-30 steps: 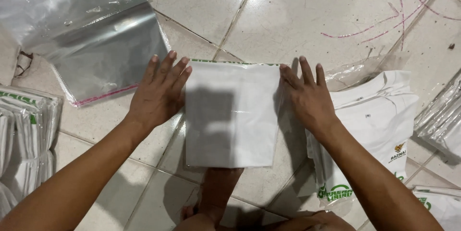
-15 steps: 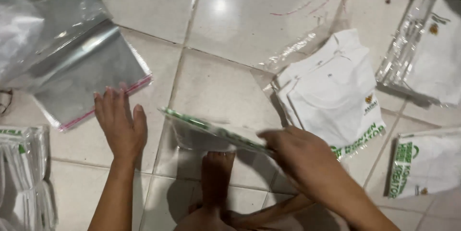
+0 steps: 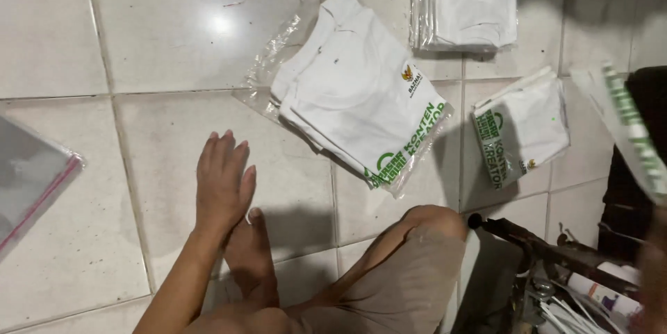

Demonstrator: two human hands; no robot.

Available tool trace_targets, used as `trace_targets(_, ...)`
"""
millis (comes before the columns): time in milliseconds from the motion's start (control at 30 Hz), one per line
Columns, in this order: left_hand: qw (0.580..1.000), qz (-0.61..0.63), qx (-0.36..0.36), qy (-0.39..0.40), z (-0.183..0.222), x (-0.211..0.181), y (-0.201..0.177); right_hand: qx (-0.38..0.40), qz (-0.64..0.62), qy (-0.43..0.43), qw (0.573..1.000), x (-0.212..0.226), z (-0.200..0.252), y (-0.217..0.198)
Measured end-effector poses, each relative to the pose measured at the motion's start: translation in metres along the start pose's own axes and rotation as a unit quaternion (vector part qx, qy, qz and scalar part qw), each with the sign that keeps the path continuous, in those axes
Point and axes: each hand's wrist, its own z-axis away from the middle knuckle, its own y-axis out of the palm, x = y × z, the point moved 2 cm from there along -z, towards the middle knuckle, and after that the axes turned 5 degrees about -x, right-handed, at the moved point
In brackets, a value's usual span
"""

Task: Folding white t-shirts and sealing them inside clear plastic adhesive bags on a tiled floor.

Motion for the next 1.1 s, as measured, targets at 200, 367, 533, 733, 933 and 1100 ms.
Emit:
trace_targets(200, 0.993, -0.006, 0.112, -0.028, 0.011, -0.018, 0.016, 0.211, 0.039, 0.250, 0.944, 0.021, 0.096, 0.253)
trace_targets(367, 0.987, -0.046, 0.152, -0.015, 0.012, -0.027, 0.023, 0.218, -0.412, 0.406, 0.786, 0.252, 0.032, 0.201)
trace_targets(533, 0.978, -0.059, 0.166, 0.108, -0.030, -0.064, 0.049, 0.224, -0.482, 0.546, 0.647, 0.299, 0.045, 0.275)
trace_targets(733, 0.955, -0.082, 0.153, 0.241, -0.071, -0.087, 0.092, 0.106, -0.481, 0.589, 0.641, 0.293, 0.035, 0.262)
trace_targets(933, 0.957, -0.104, 0.150, 0.225, -0.097, -0.067, 0.103, 0.043, -0.607, 0.513, 0.605, 0.279, -0.032, 0.162)
trace_targets(1100, 0.952, -0.117, -0.006, 0.282, -0.127, -0.033, 0.086, 0.038, -0.632, 0.498, 0.592, 0.282, -0.026, 0.147)
